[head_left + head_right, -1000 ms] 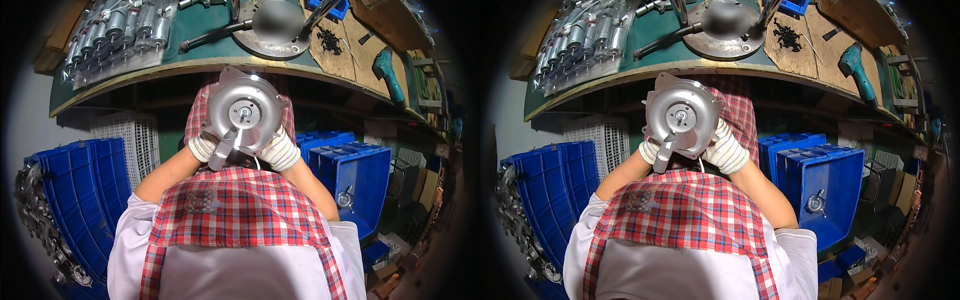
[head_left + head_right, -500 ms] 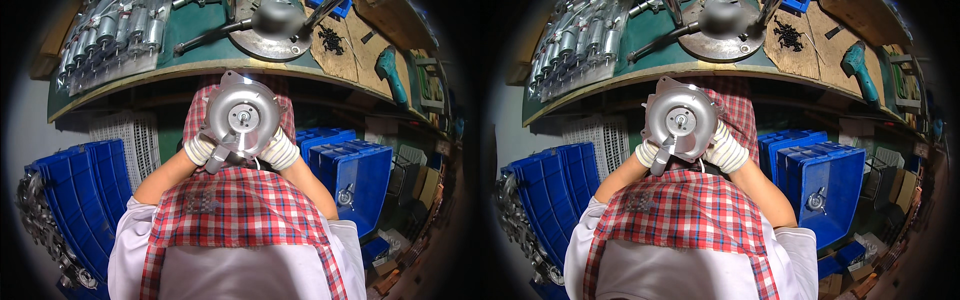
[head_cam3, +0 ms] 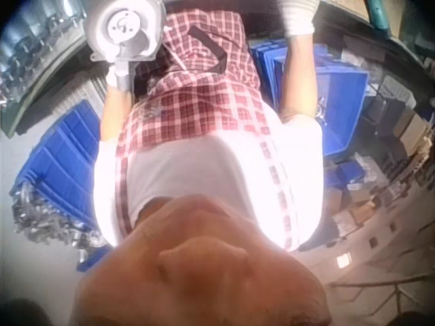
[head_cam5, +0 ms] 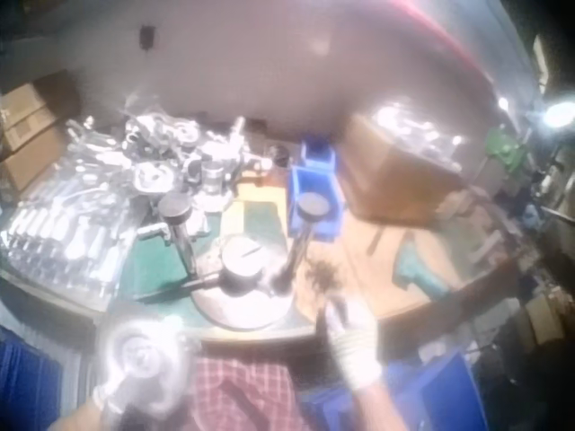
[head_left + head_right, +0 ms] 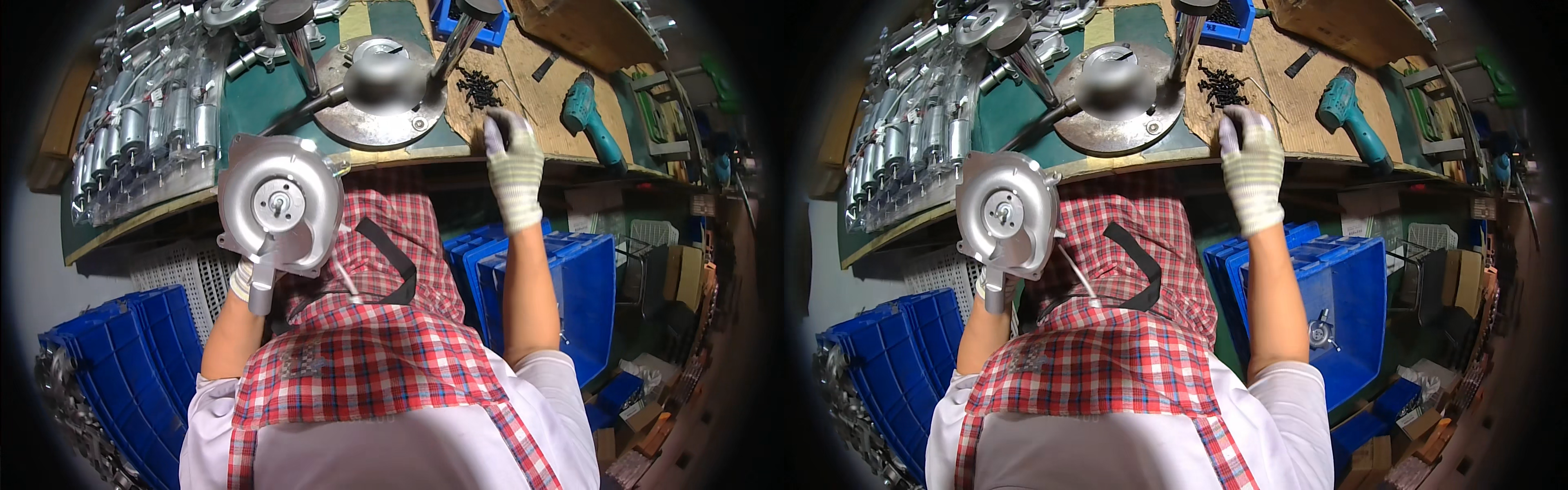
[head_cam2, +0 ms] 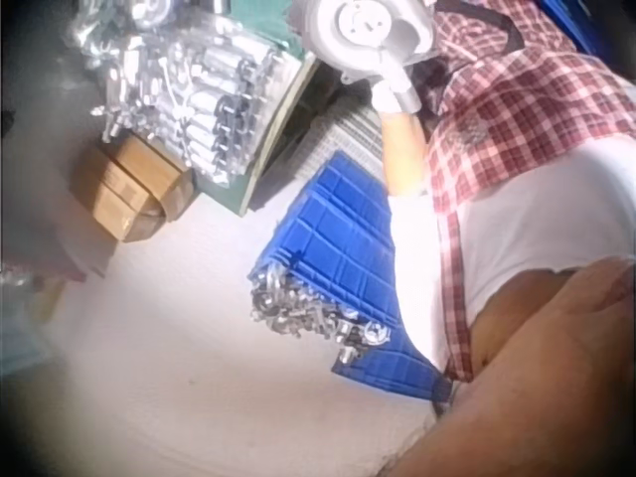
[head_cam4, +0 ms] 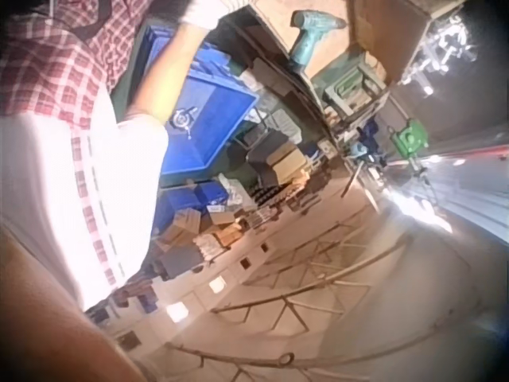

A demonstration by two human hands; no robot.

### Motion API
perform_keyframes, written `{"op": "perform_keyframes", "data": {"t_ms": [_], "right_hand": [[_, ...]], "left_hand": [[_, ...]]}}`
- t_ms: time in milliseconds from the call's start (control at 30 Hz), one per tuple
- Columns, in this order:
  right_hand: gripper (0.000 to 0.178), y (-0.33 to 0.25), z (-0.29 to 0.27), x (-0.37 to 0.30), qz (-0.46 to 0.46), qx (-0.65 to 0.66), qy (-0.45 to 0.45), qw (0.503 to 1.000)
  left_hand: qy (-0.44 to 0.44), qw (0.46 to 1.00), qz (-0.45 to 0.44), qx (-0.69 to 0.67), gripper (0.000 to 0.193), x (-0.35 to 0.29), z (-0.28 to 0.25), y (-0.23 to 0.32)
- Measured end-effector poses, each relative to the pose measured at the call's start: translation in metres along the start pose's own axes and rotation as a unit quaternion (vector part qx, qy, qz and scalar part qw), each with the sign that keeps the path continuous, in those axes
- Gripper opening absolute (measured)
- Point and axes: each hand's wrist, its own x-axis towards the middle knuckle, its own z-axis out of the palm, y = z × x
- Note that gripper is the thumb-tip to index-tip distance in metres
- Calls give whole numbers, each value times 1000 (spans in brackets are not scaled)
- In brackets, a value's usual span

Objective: The person assembles metal components by inserting cylindrical parts into a housing and securing them with screws using a cordless drill. They repeat this process for multiple units, placing finished assemblies into a blue bin.

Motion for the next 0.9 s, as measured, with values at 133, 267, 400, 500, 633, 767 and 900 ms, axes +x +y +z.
{"op": "perform_keyframes", "data": {"t_ms": [133,267,400,500,633,767,900], "right_hand": [[22,30,35,30,-48,-110,-80,990],[20,23,37,38,-30,-202,-148,968],[18,20,38,40,-44,-209,-122,969],[17,-15,21,22,83,85,-63,991],[13,-124,-16,-25,153,412,-113,891],[15,-143,-5,-48,3,314,-112,943],[17,-141,1,-53,-63,207,-75,973]], "left_hand": [[-47,991,-22,-126,50,21,19,-18],[-41,984,-22,-171,47,29,31,-30],[5,993,8,-117,43,19,33,-35],[34,998,26,-55,40,11,32,-37],[55,995,31,74,36,1,36,-40],[75,987,23,141,32,-3,40,-47],[81,990,13,111,28,-6,41,-50]]}}
